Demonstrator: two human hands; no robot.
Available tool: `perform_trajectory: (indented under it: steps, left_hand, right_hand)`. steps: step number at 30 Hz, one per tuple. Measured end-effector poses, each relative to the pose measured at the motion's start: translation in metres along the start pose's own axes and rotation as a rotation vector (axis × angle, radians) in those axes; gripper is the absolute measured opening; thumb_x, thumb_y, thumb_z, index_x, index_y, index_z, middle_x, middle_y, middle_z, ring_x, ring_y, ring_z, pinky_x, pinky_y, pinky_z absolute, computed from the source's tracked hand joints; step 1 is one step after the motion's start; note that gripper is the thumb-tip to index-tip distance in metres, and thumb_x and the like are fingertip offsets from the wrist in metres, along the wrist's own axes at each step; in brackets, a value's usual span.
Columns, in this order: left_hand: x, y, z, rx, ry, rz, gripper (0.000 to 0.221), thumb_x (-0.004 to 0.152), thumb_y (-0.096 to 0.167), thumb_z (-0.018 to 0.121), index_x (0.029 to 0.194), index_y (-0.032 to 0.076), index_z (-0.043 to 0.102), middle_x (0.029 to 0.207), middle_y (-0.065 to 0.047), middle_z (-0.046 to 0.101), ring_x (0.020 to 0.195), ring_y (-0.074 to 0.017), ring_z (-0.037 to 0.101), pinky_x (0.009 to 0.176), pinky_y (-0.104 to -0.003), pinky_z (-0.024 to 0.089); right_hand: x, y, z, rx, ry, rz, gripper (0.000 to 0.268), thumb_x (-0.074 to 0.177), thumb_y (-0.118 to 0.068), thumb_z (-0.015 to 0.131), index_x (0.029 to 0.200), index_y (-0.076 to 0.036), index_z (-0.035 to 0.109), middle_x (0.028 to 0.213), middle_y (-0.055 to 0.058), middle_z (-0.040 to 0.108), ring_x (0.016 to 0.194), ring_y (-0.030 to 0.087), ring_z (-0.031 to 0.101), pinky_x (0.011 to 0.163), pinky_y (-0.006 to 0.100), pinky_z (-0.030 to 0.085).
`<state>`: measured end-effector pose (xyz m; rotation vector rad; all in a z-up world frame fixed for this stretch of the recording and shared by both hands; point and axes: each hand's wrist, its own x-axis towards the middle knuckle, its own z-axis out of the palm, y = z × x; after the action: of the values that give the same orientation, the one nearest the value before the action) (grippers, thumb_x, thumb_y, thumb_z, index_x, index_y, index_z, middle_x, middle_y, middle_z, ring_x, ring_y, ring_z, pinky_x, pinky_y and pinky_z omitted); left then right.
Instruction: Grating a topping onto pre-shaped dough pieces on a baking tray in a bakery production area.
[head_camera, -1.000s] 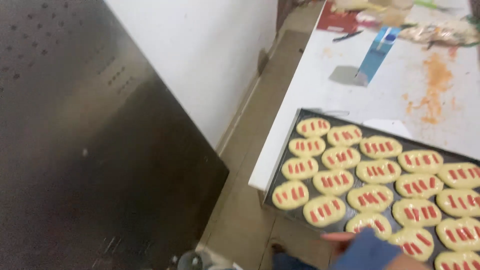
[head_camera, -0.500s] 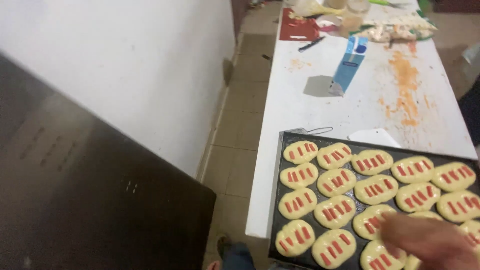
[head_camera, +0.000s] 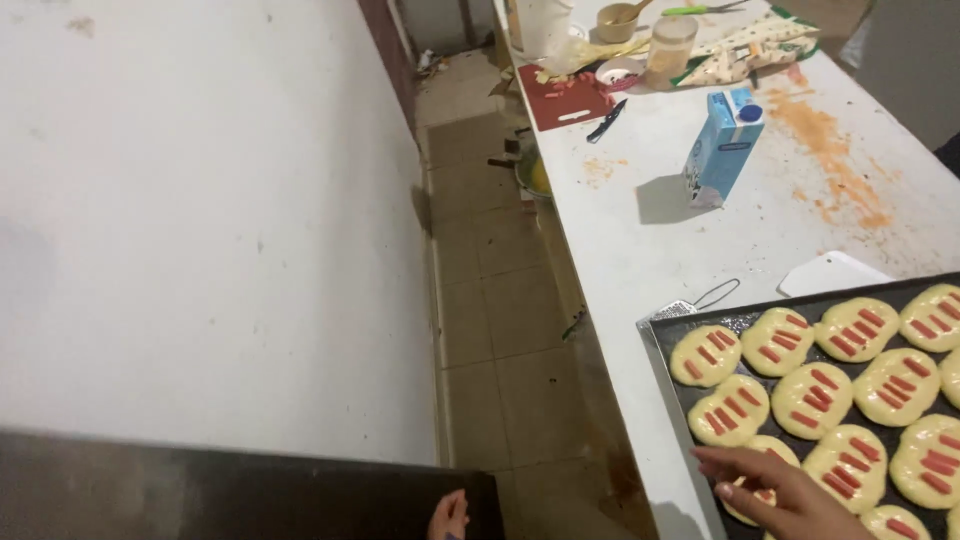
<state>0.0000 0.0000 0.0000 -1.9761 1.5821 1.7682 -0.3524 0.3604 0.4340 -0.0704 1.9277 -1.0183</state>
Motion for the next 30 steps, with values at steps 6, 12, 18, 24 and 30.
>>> perform_trajectory:
  steps: [6, 12, 18, 24, 30]
  left_hand:
    - [-0.02, 0.171, 0.018, 0.026, -0.071, 0.226, 0.036, 0.1, 0.037, 0.055, 0.13, 0.023, 0.069, 0.123, 0.003, 0.072, 0.106, -0.0152, 0.069, 0.096, -0.028, 0.051]
    - [0.066, 0.277, 0.042, 0.015, -0.183, 0.373, 0.038, 0.1, 0.032, 0.055, 0.132, 0.016, 0.065, 0.116, 0.0, 0.071, 0.105, -0.0135, 0.067, 0.095, -0.029, 0.055]
    - [0.148, 0.406, 0.041, 0.288, -0.076, 0.369, 0.031, 0.096, 0.039, 0.06, 0.123, 0.03, 0.07, 0.111, 0.005, 0.077, 0.092, -0.0105, 0.069, 0.086, -0.024, 0.051]
    - [0.161, 0.557, 0.067, 0.158, -0.129, 0.552, 0.038, 0.095, 0.036, 0.059, 0.13, 0.022, 0.065, 0.124, -0.002, 0.073, 0.115, -0.0143, 0.068, 0.102, -0.028, 0.048]
    - [0.147, 0.762, 0.104, 0.123, -0.251, 0.727, 0.044, 0.094, 0.032, 0.062, 0.137, 0.021, 0.059, 0.116, -0.001, 0.071, 0.108, -0.0166, 0.068, 0.096, -0.032, 0.052]
  right_hand:
    - [0.083, 0.058, 0.016, -0.119, 0.06, -0.142, 0.051, 0.084, -0.021, 0.079, 0.134, -0.029, 0.079, 0.118, -0.001, 0.095, 0.11, 0.005, 0.082, 0.095, 0.02, 0.056]
    - [0.158, 0.027, 0.028, -0.016, 0.322, -0.122, 0.043, 0.082, -0.014, 0.082, 0.123, -0.026, 0.088, 0.102, 0.001, 0.099, 0.096, 0.005, 0.081, 0.089, 0.02, 0.055]
    - [0.257, -0.049, 0.05, 0.012, 0.31, -0.161, 0.04, 0.08, -0.023, 0.083, 0.118, -0.033, 0.089, 0.098, -0.007, 0.093, 0.08, 0.006, 0.076, 0.082, 0.019, 0.059]
    - [0.272, -0.189, 0.028, -0.342, 0.072, -0.101, 0.048, 0.09, -0.053, 0.062, 0.138, -0.047, 0.064, 0.122, -0.017, 0.079, 0.115, 0.001, 0.077, 0.095, 0.025, 0.058]
    - [0.341, -0.252, 0.024, -0.311, 0.271, -0.075, 0.046, 0.088, -0.054, 0.062, 0.134, -0.046, 0.066, 0.12, -0.019, 0.079, 0.111, 0.0, 0.078, 0.093, 0.024, 0.06]
